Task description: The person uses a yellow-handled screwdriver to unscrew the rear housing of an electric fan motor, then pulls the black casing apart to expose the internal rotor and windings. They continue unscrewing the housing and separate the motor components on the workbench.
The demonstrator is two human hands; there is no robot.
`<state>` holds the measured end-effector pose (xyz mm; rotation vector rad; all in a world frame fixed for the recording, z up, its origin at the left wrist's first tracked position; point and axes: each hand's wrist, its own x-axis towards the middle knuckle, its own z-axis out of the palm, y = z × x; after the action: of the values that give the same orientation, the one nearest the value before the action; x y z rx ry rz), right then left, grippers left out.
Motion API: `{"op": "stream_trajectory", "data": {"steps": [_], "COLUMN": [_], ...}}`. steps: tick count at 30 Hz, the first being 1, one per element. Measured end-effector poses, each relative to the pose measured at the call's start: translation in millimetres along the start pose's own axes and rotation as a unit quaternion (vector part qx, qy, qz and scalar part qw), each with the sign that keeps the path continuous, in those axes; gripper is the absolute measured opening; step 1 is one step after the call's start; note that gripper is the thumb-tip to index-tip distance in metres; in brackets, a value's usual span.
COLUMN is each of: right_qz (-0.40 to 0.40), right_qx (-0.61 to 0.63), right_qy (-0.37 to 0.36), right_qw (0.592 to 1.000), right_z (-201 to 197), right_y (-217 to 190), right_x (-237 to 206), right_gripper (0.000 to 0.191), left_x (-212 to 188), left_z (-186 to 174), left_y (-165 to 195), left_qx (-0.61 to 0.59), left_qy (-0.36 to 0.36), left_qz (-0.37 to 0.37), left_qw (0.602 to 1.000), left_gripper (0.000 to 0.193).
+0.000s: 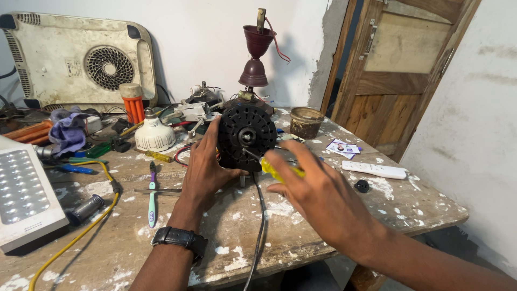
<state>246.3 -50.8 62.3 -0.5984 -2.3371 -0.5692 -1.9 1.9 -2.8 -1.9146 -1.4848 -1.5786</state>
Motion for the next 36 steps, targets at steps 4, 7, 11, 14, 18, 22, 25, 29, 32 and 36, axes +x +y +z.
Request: {"op": "stream_trajectory", "data": {"steps": [4,7,11,14,18,22,25,29,32,36], "right_qz": [0.093,-0.042,-0.149,-0.028,0.114,-0.059,-0.085,-0.065,-0.031,-0.007], "right_qx": [-0.019,0.028,0.004,0.016,-0.074,-0.081,-0.033,0.005,0.062,0.119], "right_qy": [-0.140,-0.013,0.058,0.007,-0.200,-0.058,-0.011,0.023,0.023,0.037], "right_qw": [0.986,0.999,0.987,0.999,0.970,0.993,0.996,0.998,0.997,0.992], "right_z": [-0.3,-2.5,-13.3,-8.3,-1.5,-3.1,-7.5,-5.0,1.0,1.1], "right_y": [5.0,4.3,-0.2,-3.9,3.8,6.2,4.1,2.1,4.5,11.4], "right_x": [4.3,5.5,-5.5,-5.5,-1.7,-6.1,-10.1,-9.6,-7.7,-6.2], "right_gripper": [0.055,0.037,0.051,0.053,0.053,0.059,0.054,0.042,0.026,0.019], "left_x": [-0.2,0.7,-0.2,-0.2,-1.1,0.6,0.5,-0.7,-1.2,-0.2], "left_z": [0.0,0.5,-0.3,-1.2,-2.7,-3.7,-6.6,-8.8,-10.9,-13.5], "left_y": [-0.8,-1.4,-1.4,-0.1,3.1,6.2,8.2,13.5,18.0,21.7], "left_qx": [-0.002,-0.010,-0.017,-0.018,-0.009,0.001,0.003,0.007,0.026,0.047], "left_qy": [0.004,0.003,0.011,0.009,0.014,0.002,0.005,0.000,-0.017,-0.034], "left_qz": [0.003,0.001,0.025,0.017,0.030,-0.010,-0.002,-0.019,-0.055,-0.080], "left_qw": [1.000,1.000,0.999,1.000,0.999,1.000,1.000,1.000,0.998,0.995], "left_gripper": [0.136,0.135,0.133,0.134,0.133,0.132,0.133,0.132,0.131,0.130]}}
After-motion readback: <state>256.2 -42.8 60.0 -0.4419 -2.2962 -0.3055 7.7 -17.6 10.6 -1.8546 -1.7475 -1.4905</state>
